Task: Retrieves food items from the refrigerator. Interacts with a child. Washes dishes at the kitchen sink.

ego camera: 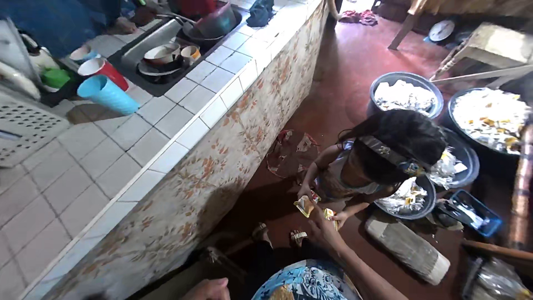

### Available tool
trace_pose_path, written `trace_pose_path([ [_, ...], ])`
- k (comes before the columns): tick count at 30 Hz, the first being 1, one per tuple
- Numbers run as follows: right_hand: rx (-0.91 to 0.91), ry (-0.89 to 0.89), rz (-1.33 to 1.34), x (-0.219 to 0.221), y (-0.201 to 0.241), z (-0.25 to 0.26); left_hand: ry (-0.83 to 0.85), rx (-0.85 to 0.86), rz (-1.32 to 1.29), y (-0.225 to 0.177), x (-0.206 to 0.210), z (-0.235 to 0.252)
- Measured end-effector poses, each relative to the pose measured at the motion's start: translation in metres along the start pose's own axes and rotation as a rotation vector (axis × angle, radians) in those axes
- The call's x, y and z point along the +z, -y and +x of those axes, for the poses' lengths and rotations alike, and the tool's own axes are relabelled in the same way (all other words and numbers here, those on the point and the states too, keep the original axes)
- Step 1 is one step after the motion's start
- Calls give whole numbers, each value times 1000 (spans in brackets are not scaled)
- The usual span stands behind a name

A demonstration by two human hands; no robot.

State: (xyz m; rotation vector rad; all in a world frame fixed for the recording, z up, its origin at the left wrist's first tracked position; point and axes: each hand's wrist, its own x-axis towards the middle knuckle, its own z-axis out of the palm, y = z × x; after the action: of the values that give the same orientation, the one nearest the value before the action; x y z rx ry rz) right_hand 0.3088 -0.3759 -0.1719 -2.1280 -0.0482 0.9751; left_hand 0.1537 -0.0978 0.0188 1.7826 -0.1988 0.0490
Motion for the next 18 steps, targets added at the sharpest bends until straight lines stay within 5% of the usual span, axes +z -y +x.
trace_pose_path([
  [5, 72, -387, -35, -14, -1, -27, 24, -23, -6, 22, -70, 12],
  [10, 348, -84, -328, 8, -2, -27, 78, -26, 74, 45, -135, 24],
  [18, 435, -155, -358, 33, 41, -3, 88, 10, 71, 64, -195, 26],
])
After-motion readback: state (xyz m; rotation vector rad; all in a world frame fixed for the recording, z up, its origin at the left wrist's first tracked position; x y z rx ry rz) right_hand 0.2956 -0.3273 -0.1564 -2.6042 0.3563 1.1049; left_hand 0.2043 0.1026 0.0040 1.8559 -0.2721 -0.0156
